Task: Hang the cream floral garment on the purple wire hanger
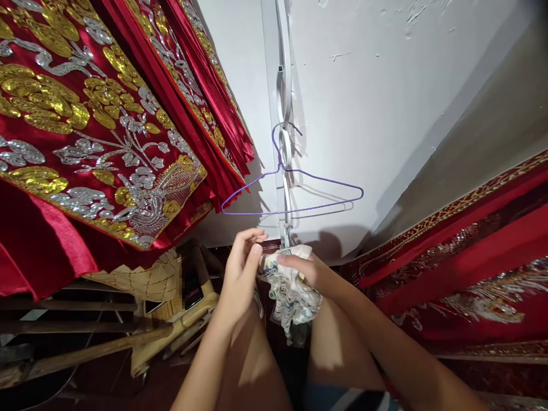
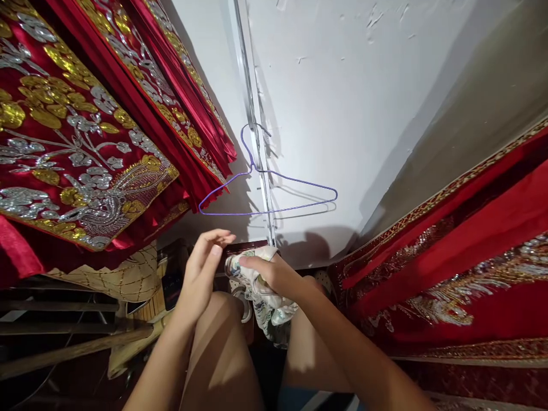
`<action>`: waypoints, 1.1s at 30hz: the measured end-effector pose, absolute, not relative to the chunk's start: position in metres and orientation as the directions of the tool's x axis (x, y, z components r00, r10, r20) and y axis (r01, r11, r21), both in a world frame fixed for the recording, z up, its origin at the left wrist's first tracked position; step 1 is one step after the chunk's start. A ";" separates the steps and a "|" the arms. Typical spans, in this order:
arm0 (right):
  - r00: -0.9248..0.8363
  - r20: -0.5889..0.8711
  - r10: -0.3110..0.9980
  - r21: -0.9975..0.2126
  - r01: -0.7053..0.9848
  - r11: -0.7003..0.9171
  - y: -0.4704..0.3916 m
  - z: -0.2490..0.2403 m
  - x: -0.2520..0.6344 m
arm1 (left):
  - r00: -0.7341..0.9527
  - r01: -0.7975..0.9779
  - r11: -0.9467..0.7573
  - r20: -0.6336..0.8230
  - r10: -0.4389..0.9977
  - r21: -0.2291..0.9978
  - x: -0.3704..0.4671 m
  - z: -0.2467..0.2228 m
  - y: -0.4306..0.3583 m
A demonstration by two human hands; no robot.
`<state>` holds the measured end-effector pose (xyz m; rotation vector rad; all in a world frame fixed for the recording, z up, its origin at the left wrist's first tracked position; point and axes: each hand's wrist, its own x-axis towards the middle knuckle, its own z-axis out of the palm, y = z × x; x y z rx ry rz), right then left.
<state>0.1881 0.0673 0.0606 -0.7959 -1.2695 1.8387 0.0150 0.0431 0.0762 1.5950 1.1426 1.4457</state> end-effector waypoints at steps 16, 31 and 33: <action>-0.845 -0.313 0.434 -0.932 0.361 0.032 0.039 0.129 0.233 | 0.595 0.504 -0.198 -0.172 0.785 0.841 -0.017 0.012 0.027; -0.153 0.234 0.960 -0.788 0.549 0.280 0.135 0.066 0.261 | 0.399 0.794 -0.406 0.116 0.910 0.452 -0.095 0.059 0.099; -0.157 0.220 0.963 -0.782 0.562 0.270 0.146 0.057 0.258 | 0.358 0.786 -0.367 0.117 0.926 0.498 -0.095 0.061 0.104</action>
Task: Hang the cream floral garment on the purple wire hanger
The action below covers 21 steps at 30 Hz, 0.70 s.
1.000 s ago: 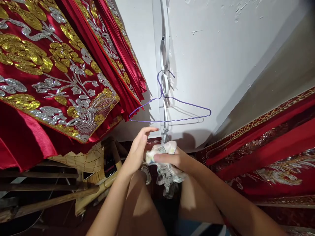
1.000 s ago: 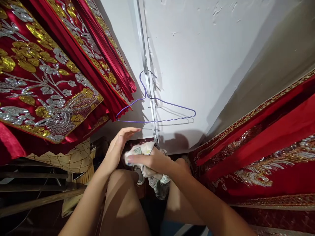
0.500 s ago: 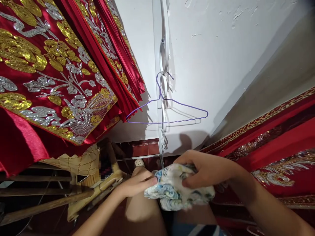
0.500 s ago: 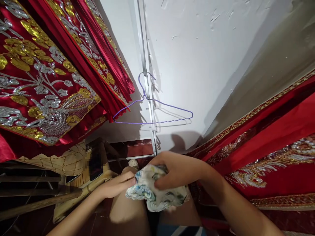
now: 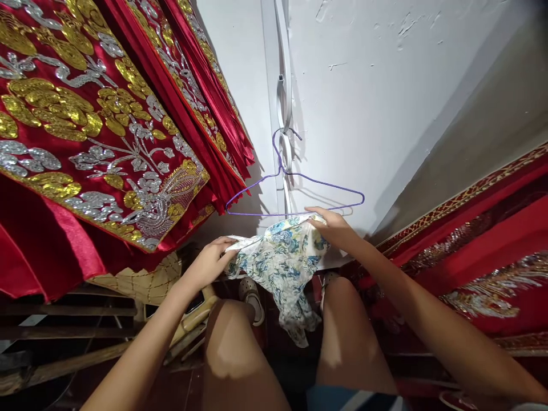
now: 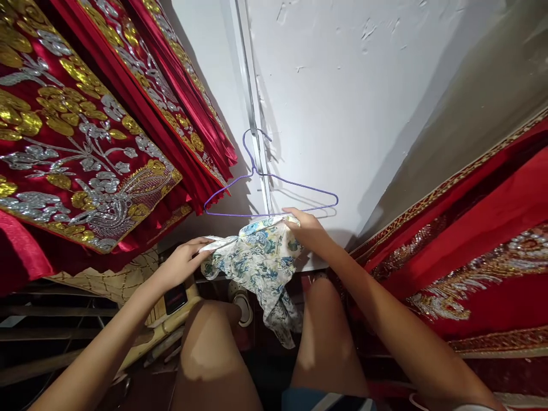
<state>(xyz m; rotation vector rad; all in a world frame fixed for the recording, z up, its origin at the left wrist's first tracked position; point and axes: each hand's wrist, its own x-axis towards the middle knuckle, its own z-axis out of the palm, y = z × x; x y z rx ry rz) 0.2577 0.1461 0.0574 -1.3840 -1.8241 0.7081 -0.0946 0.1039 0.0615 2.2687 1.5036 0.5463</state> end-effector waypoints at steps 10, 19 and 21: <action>-0.155 0.274 0.949 -0.800 0.511 0.315 0.125 0.063 0.261 | 0.106 0.848 -0.146 0.107 0.989 0.509 -0.093 0.077 0.098; -0.200 0.236 0.951 -0.853 0.426 0.301 0.110 0.072 0.257 | 0.167 0.777 -0.480 0.603 0.780 0.407 -0.068 0.125 0.101; -0.202 0.226 0.953 -0.871 0.397 0.290 0.106 0.071 0.253 | 0.189 0.740 -0.523 0.616 0.765 0.422 -0.050 0.134 0.109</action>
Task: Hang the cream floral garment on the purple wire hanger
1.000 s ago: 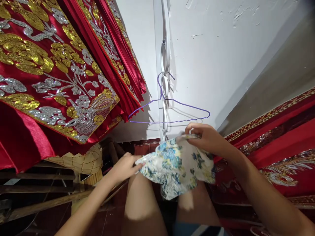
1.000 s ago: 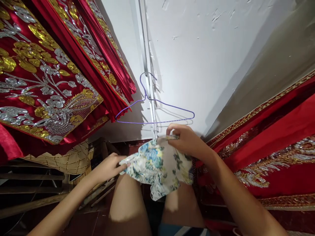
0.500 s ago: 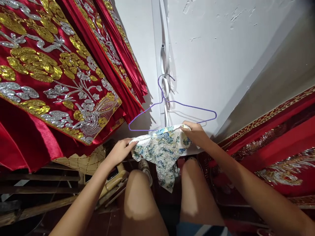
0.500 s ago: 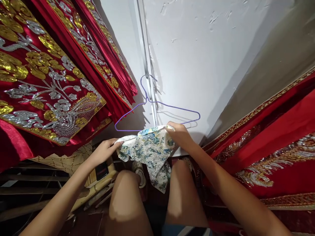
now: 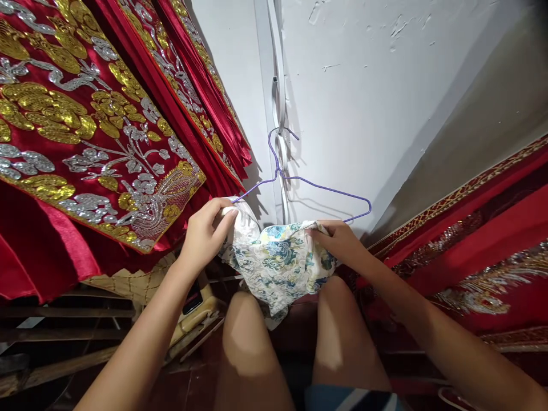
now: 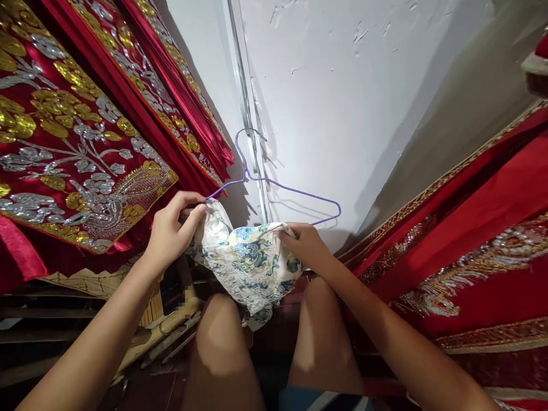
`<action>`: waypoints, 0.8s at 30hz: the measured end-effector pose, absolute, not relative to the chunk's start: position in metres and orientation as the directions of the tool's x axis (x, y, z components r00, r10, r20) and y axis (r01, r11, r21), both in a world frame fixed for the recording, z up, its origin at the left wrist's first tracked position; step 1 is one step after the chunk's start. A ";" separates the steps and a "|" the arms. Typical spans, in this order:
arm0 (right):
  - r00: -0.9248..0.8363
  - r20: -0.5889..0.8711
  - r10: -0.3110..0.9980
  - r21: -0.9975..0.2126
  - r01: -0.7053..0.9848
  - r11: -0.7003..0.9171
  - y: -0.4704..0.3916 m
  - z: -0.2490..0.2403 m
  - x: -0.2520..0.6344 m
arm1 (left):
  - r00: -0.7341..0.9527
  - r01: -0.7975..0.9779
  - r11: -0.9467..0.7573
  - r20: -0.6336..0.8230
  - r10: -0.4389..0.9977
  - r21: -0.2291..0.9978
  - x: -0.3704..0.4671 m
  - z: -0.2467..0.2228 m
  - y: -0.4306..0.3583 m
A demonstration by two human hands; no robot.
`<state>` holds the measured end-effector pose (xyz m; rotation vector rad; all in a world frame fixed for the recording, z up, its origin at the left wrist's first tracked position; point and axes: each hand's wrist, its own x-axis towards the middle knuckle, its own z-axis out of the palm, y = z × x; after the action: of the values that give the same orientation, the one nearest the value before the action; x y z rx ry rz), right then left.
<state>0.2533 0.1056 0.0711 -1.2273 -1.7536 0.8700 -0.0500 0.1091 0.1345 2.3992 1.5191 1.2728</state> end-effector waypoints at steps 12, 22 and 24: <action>0.215 0.283 0.935 -0.896 0.406 0.178 0.109 0.080 0.306 | 0.198 0.774 -0.539 0.681 0.705 0.333 -0.027 0.141 0.130; -0.235 -0.145 0.961 -0.954 0.290 -0.073 0.103 0.127 0.347 | 0.007 0.745 -0.424 0.629 0.778 0.515 -0.045 0.143 0.144; -0.238 -0.159 0.958 -0.987 0.064 -0.148 0.094 0.128 0.336 | 0.002 0.682 -0.399 0.545 0.839 0.613 -0.045 0.138 0.146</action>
<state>0.3358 0.0943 0.1276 -1.2333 -1.3470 1.4861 -0.0445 0.1465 0.1375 2.0932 1.6131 1.3535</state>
